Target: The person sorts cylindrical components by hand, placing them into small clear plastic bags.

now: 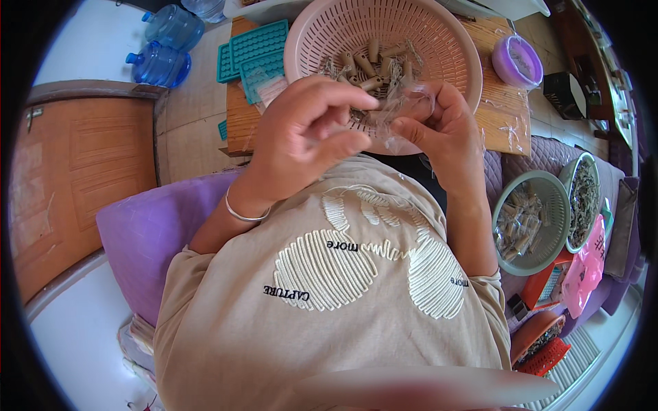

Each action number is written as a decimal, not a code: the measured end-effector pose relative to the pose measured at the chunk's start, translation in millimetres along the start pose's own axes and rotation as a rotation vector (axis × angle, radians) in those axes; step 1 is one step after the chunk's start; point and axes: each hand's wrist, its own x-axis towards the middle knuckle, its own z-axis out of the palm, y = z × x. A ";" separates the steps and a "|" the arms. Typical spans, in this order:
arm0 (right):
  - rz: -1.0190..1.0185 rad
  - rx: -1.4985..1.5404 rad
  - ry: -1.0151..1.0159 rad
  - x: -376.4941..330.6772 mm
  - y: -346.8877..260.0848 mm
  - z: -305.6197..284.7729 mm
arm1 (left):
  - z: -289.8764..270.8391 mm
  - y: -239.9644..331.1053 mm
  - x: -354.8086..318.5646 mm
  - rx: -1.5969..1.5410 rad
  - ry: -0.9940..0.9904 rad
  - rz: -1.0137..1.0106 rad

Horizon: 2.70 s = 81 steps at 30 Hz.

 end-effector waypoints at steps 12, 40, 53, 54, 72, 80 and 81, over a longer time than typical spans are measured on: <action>-0.106 -0.504 -0.036 -17.7 -25.7 12.9 | 6.1 11.0 11.9 0.526 -0.051 0.113; -0.371 -1.570 -0.458 177.9 26.4 -42.9 | -13.4 -21.4 -19.4 -0.322 0.227 -0.507; -0.282 -0.679 -0.012 101.9 -19.5 -69.0 | 9.9 -23.4 12.5 -0.491 0.326 -0.373; -0.378 -0.576 0.064 98.1 -19.4 -68.8 | 12.9 -19.9 7.8 -0.456 0.337 -0.373; -0.473 0.173 -0.083 11.7 -39.9 -28.3 | 40.4 -20.1 42.4 -0.789 0.351 -0.380; -0.506 0.371 -0.093 5.4 -25.5 -23.6 | 42.6 -20.3 43.5 -0.704 0.331 -0.303; -0.474 0.427 -0.055 4.7 -30.7 -17.6 | 43.3 -18.7 42.9 -0.625 0.341 -0.254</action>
